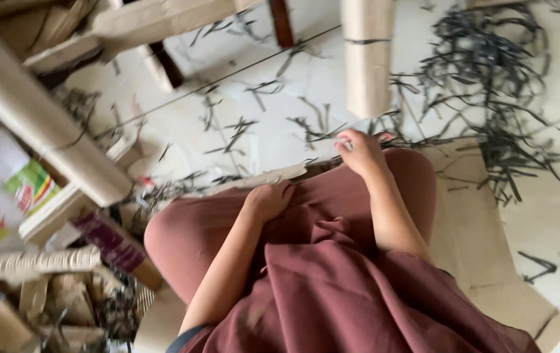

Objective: The person assembles a cardboard chair by securing a cardboard seat to the frame using black plastic ties. They cut the ties with scissors and wrap them around the legs and crossbars to hold the structure together.

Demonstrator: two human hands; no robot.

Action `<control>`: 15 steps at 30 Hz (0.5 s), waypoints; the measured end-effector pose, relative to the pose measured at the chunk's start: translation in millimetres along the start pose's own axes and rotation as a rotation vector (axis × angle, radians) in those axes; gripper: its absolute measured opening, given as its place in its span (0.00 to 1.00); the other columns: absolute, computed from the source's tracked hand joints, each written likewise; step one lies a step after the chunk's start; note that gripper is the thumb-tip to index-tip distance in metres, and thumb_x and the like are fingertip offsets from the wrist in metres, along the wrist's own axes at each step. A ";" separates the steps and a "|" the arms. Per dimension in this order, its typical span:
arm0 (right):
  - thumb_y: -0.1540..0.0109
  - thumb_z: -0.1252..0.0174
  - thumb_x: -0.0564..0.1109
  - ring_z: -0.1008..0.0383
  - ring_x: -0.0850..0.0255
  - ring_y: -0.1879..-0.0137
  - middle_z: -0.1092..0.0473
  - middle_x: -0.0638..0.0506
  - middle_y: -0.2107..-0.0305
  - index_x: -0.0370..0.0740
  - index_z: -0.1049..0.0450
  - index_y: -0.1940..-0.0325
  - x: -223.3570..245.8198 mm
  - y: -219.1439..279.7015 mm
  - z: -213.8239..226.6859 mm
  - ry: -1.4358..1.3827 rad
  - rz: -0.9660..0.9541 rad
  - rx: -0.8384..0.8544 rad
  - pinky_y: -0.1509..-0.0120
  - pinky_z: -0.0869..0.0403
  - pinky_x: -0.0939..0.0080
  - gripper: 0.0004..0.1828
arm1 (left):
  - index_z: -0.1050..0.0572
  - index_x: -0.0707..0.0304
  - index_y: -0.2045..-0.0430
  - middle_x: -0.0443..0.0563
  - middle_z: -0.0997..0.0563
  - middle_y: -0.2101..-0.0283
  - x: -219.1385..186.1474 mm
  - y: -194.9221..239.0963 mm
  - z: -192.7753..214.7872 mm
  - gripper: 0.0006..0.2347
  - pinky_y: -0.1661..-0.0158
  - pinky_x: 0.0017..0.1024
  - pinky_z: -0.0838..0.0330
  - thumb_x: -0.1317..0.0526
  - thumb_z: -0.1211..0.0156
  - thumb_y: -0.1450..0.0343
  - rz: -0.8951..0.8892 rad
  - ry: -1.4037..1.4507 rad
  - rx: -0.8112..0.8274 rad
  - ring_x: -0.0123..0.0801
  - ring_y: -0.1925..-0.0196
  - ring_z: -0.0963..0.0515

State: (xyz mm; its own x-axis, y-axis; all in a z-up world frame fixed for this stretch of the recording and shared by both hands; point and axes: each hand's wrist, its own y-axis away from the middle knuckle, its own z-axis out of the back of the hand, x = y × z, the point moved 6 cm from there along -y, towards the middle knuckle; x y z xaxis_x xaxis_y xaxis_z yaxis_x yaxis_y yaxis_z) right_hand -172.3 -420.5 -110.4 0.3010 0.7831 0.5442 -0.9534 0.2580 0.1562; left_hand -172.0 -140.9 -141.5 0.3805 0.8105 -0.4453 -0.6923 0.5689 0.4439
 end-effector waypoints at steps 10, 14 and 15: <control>0.44 0.40 0.52 0.22 0.55 0.46 0.21 0.65 0.61 0.69 0.18 0.59 -196.4 -45.5 15.9 0.026 -0.557 -0.068 0.42 0.23 0.52 0.12 | 0.32 0.39 0.38 0.54 0.19 0.48 -87.8 15.7 21.0 0.26 0.46 0.53 0.26 0.41 0.47 0.32 -0.266 0.263 0.271 0.61 0.45 0.22; 0.51 0.31 0.42 0.22 0.50 0.41 0.19 0.54 0.54 0.60 0.17 0.52 -166.2 -70.1 -5.9 0.256 -0.320 0.339 0.35 0.25 0.47 0.23 | 0.28 0.29 0.41 0.53 0.16 0.52 -87.0 19.9 32.9 0.26 0.46 0.48 0.25 0.36 0.42 0.35 -0.095 0.322 0.318 0.57 0.47 0.21; 0.51 0.30 0.41 0.22 0.50 0.39 0.19 0.54 0.52 0.57 0.18 0.46 -157.0 -76.6 -15.4 0.311 -0.187 0.442 0.35 0.25 0.46 0.28 | 0.28 0.28 0.41 0.53 0.16 0.51 -85.8 21.2 34.2 0.27 0.45 0.46 0.25 0.36 0.41 0.36 -0.061 0.343 0.332 0.56 0.46 0.20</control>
State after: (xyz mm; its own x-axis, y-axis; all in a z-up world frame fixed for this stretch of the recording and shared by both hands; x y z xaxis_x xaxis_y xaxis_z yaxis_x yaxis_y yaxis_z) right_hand -146.3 -554.5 -220.5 0.3932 0.8937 0.2161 -0.7801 0.1998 0.5929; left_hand -198.4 -193.7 -67.3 0.1517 0.7135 -0.6841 -0.4210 0.6728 0.6084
